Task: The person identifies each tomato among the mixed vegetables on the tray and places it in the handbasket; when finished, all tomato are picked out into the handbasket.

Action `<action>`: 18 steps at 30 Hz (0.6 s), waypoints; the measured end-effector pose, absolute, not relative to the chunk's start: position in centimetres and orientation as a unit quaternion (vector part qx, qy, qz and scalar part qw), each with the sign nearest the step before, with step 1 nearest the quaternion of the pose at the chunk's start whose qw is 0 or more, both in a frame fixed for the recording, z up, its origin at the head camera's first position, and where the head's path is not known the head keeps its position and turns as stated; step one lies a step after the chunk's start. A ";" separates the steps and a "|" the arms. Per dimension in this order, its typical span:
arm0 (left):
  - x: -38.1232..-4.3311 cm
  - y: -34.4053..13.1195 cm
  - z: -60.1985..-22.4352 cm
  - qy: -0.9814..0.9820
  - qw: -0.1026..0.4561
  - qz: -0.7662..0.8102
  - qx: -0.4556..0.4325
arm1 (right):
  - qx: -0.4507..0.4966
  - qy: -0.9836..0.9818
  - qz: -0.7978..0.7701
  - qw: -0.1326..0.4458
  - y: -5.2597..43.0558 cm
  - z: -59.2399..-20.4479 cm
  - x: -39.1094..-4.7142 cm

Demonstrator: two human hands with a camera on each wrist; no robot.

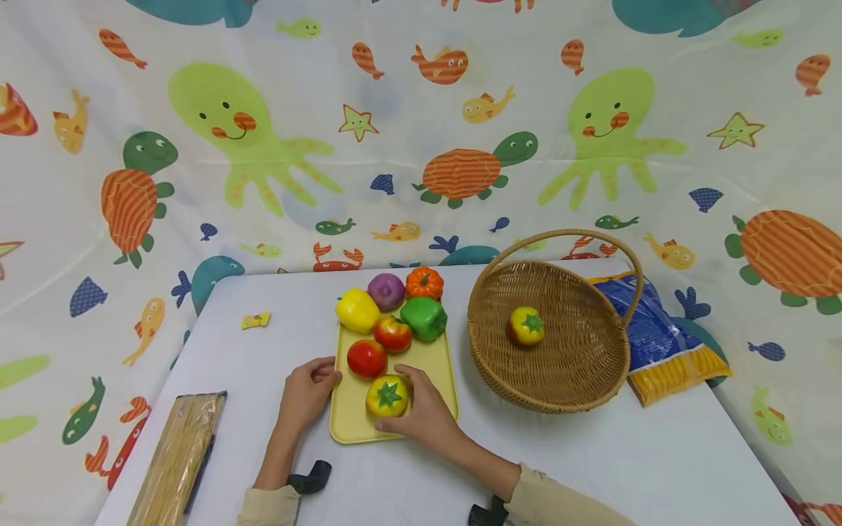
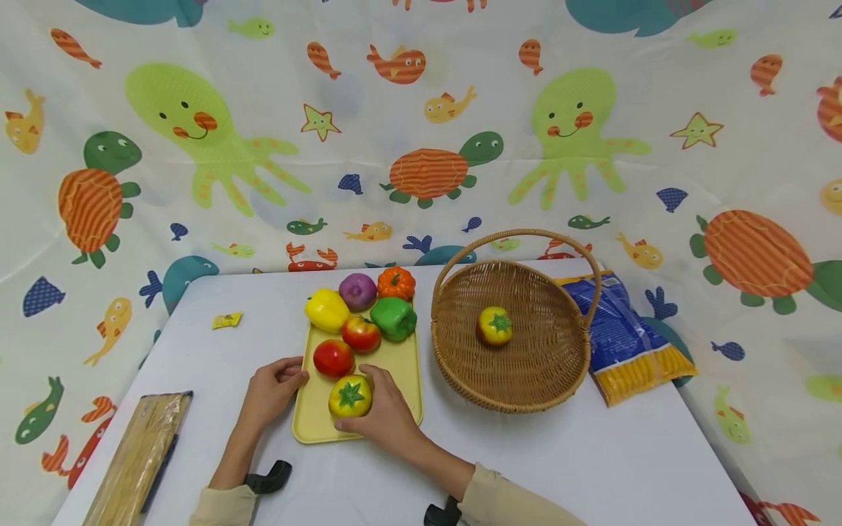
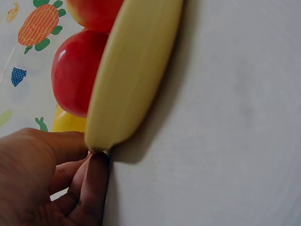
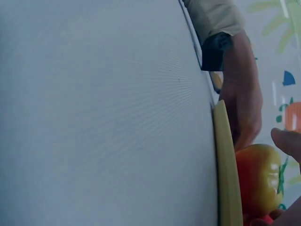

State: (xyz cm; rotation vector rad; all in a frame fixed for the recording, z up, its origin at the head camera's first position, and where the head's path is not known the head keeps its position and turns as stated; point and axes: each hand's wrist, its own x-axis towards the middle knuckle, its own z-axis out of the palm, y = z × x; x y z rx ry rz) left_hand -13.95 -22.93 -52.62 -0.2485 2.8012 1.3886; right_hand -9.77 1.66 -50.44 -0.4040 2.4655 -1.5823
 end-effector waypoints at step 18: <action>-14.1 -23.0 -52.7 0.892 0.005 0.445 -0.079 | -0.149 0.835 -0.523 0.078 1.4 -51.2 -10.3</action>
